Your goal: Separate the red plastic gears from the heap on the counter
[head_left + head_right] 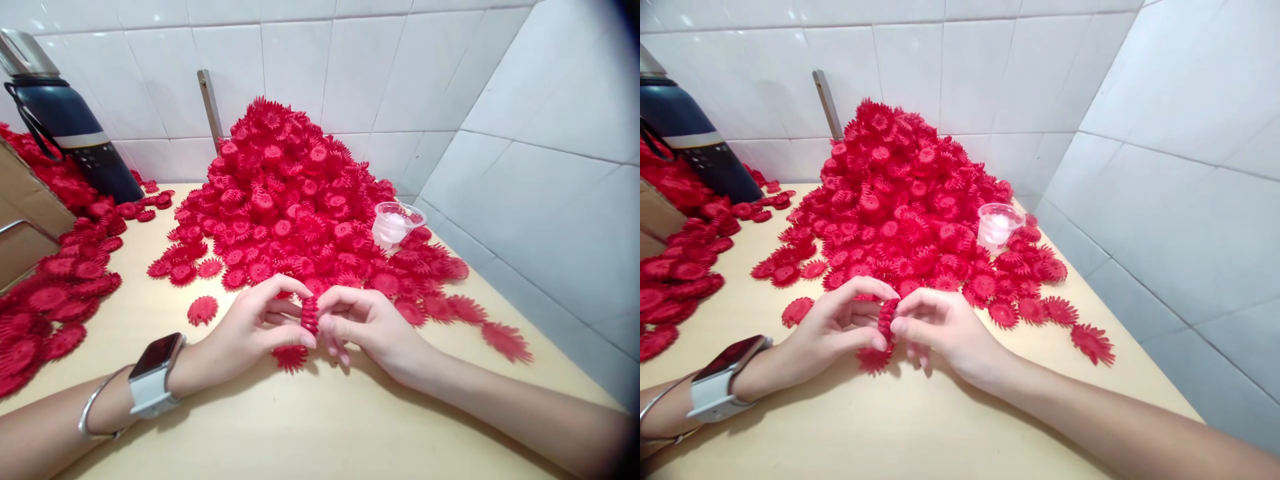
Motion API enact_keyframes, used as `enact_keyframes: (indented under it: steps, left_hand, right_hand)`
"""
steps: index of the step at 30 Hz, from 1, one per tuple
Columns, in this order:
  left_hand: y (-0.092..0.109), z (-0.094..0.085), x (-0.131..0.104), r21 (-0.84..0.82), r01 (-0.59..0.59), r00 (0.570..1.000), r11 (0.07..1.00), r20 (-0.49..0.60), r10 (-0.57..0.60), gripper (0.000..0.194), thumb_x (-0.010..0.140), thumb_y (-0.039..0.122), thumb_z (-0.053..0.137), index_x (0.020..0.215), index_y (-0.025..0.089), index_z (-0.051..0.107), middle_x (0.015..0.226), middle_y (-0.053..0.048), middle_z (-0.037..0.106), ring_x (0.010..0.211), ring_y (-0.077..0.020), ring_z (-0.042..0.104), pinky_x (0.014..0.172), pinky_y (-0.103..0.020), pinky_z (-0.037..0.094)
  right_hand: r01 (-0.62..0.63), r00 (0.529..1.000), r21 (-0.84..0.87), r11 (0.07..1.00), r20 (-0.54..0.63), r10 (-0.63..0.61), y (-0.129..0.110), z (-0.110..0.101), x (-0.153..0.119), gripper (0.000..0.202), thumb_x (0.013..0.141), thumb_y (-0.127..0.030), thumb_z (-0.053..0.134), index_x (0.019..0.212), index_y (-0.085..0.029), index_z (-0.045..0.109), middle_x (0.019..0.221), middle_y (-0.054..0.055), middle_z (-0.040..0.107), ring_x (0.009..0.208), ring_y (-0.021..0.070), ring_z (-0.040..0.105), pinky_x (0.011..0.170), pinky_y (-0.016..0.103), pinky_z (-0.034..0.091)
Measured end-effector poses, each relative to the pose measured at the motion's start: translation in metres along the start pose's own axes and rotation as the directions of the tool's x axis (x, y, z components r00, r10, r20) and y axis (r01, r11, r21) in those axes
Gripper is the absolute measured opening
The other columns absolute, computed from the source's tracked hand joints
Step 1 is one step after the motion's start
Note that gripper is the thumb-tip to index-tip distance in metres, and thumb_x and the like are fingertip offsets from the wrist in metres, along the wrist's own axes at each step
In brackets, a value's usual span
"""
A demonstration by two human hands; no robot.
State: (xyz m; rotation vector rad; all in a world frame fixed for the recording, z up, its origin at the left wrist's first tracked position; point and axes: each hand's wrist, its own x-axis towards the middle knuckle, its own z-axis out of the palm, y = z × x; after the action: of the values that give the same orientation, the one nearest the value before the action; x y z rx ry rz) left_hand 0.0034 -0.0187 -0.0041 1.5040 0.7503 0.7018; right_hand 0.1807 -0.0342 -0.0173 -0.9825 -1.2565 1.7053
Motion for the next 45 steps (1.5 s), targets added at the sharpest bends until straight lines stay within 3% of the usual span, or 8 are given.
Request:
enact_keyframes:
  steps: [15, 20, 24, 30, 34, 37, 40, 45]
  left_hand:
    - [-0.002, -0.001, -0.001, 0.025, -0.008, 1.000, 1.000, 0.012, 0.008, 0.027, 0.075, 0.015, 0.063, 0.096, 0.021, 0.048, 0.083, 0.002, 0.062, 0.078, -0.0136, 0.064, 0.067, -0.024, 0.053]
    - [0.000, -0.001, 0.000, 0.209, -0.117, 0.993, 0.971, 0.012, 0.117, 0.030, 0.076, 0.014, 0.061, 0.103, 0.022, 0.050, 0.095, -0.002, 0.057, 0.084, -0.0144, 0.062, 0.073, -0.026, 0.053]
    - [0.003, -0.001, 0.000, 0.376, -0.210, 0.975, 0.902, 0.013, 0.222, 0.020, 0.075, 0.008, 0.056, 0.092, 0.017, 0.058, 0.096, -0.004, 0.051, 0.084, -0.0143, 0.058, 0.067, -0.022, 0.051]
    - [0.002, -0.003, 0.000, 0.426, -0.165, 0.976, 0.890, -0.062, 0.211, 0.020, 0.073, 0.006, 0.054, 0.089, 0.017, 0.058, 0.090, -0.002, 0.056, 0.082, -0.0139, 0.056, 0.069, -0.024, 0.048]
    - [-0.003, -0.013, 0.003, 0.366, -0.038, 0.957, 0.930, -0.254, 0.139, 0.017, 0.076, 0.007, 0.050, 0.088, 0.018, 0.054, 0.076, 0.001, 0.057, 0.064, -0.0111, 0.055, 0.055, -0.021, 0.045]
    - [-0.004, -0.017, 0.003, 0.401, -0.038, 0.926, 0.915, -0.330, 0.183, 0.019, 0.076, 0.007, 0.050, 0.091, 0.019, 0.054, 0.075, 0.001, 0.057, 0.063, -0.0112, 0.055, 0.055, -0.021, 0.044]
    - [0.001, -0.013, 0.002, 0.505, -0.144, 0.951, 0.851, -0.165, 0.260, 0.023, 0.076, 0.001, 0.044, 0.085, 0.017, 0.057, 0.086, -0.001, 0.057, 0.079, -0.0129, 0.056, 0.070, -0.023, 0.044]
    - [0.009, -0.004, -0.001, 0.579, -0.162, 0.984, 0.799, 0.030, 0.177, 0.007, 0.081, 0.019, 0.051, 0.084, 0.016, 0.057, 0.077, 0.000, 0.056, 0.069, -0.0117, 0.052, 0.062, -0.022, 0.041]
  right_hand:
    - [-0.031, 1.000, -0.035, 0.999, 0.004, 0.031, -0.001, 0.000, -0.002, 0.017, 0.070, -0.030, 0.066, 0.072, -0.014, 0.059, 0.046, -0.004, 0.055, 0.038, 0.0069, 0.049, 0.037, 0.018, 0.042]
    - [0.032, 0.999, -0.046, 0.998, 0.032, -0.030, 0.000, -0.001, -0.002, 0.013, 0.072, -0.023, 0.062, 0.065, -0.015, 0.054, 0.047, -0.005, 0.053, 0.040, 0.0059, 0.047, 0.041, 0.019, 0.042]
    - [0.039, 0.999, -0.058, 0.998, 0.005, -0.039, 0.000, -0.001, -0.001, 0.012, 0.068, -0.017, 0.061, 0.063, -0.016, 0.050, 0.045, -0.007, 0.048, 0.040, 0.0053, 0.044, 0.039, 0.017, 0.036]
    - [0.044, 0.992, -0.128, 0.991, -0.111, -0.058, -0.003, -0.001, -0.001, 0.012, 0.061, -0.013, 0.058, 0.056, -0.016, 0.048, 0.049, -0.006, 0.048, 0.043, 0.0057, 0.042, 0.040, 0.018, 0.033]
    - [0.077, 0.977, -0.182, 0.980, -0.183, -0.110, -0.003, -0.005, -0.003, 0.012, 0.059, -0.011, 0.055, 0.053, -0.017, 0.047, 0.048, -0.006, 0.045, 0.044, 0.0062, 0.039, 0.040, 0.018, 0.029]
    - [0.103, 0.971, -0.201, 0.974, -0.194, -0.143, -0.002, -0.007, -0.004, 0.011, 0.062, -0.011, 0.053, 0.055, -0.017, 0.047, 0.048, -0.006, 0.043, 0.043, 0.0059, 0.035, 0.039, 0.018, 0.026]
    - [0.100, 0.977, -0.207, 0.973, -0.162, -0.135, -0.002, -0.005, -0.006, 0.011, 0.069, -0.017, 0.057, 0.061, -0.017, 0.049, 0.050, -0.006, 0.045, 0.044, 0.0063, 0.038, 0.041, 0.019, 0.029]
    - [0.152, 0.983, -0.295, 0.943, -0.052, -0.175, -0.002, 0.001, -0.009, 0.012, 0.077, -0.021, 0.055, 0.067, -0.018, 0.049, 0.059, -0.003, 0.051, 0.051, 0.0087, 0.046, 0.047, 0.021, 0.037]
